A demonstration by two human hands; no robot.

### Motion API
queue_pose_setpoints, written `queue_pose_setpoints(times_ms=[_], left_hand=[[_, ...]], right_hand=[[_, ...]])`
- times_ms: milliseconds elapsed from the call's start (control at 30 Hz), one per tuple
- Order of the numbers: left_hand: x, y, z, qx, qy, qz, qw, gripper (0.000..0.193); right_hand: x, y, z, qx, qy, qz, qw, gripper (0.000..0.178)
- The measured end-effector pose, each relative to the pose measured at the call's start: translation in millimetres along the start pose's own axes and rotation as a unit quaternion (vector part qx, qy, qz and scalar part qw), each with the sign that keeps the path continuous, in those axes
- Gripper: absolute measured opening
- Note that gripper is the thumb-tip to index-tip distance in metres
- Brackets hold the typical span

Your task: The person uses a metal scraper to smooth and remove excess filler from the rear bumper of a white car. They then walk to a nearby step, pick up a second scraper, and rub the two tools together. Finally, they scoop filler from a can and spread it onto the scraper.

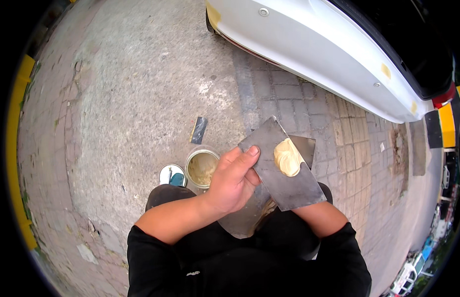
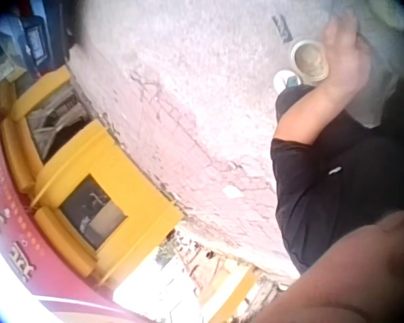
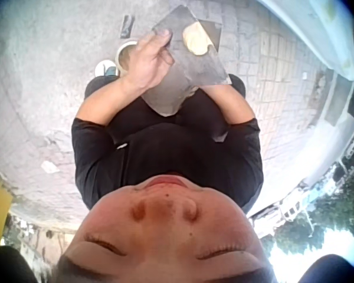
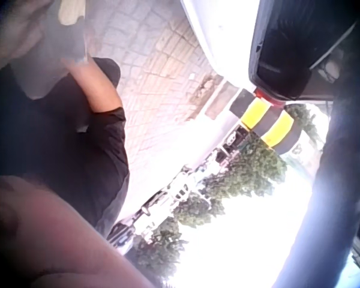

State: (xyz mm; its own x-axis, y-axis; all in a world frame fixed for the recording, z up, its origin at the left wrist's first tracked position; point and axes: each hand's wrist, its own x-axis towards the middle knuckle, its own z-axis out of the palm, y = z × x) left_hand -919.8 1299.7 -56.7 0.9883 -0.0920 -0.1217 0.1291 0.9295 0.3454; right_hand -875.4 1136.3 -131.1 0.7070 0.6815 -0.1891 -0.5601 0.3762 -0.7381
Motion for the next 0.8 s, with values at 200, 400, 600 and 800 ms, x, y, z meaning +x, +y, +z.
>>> queue_pose_setpoints(times_ms=[200,400,600,800], left_hand=[[-1,16,3,0.002,-0.006,0.033,0.999,0.035],[-2,-7,-12,0.001,0.082,-0.017,0.997,0.034],[-3,-9,-5,-0.004,0.054,-0.026,0.998,0.033],[-5,-5,-1,0.013,-0.025,0.025,0.999,0.034]], right_hand=[[-6,-30,4,-0.036,0.052,-0.091,0.994,0.041],[-11,-26,4,-0.193,0.098,-0.069,0.974,0.04],[3,-8,8,-0.083,0.014,-0.011,0.996,0.037],[8,-13,12,-0.053,0.003,0.006,0.999,0.034]])
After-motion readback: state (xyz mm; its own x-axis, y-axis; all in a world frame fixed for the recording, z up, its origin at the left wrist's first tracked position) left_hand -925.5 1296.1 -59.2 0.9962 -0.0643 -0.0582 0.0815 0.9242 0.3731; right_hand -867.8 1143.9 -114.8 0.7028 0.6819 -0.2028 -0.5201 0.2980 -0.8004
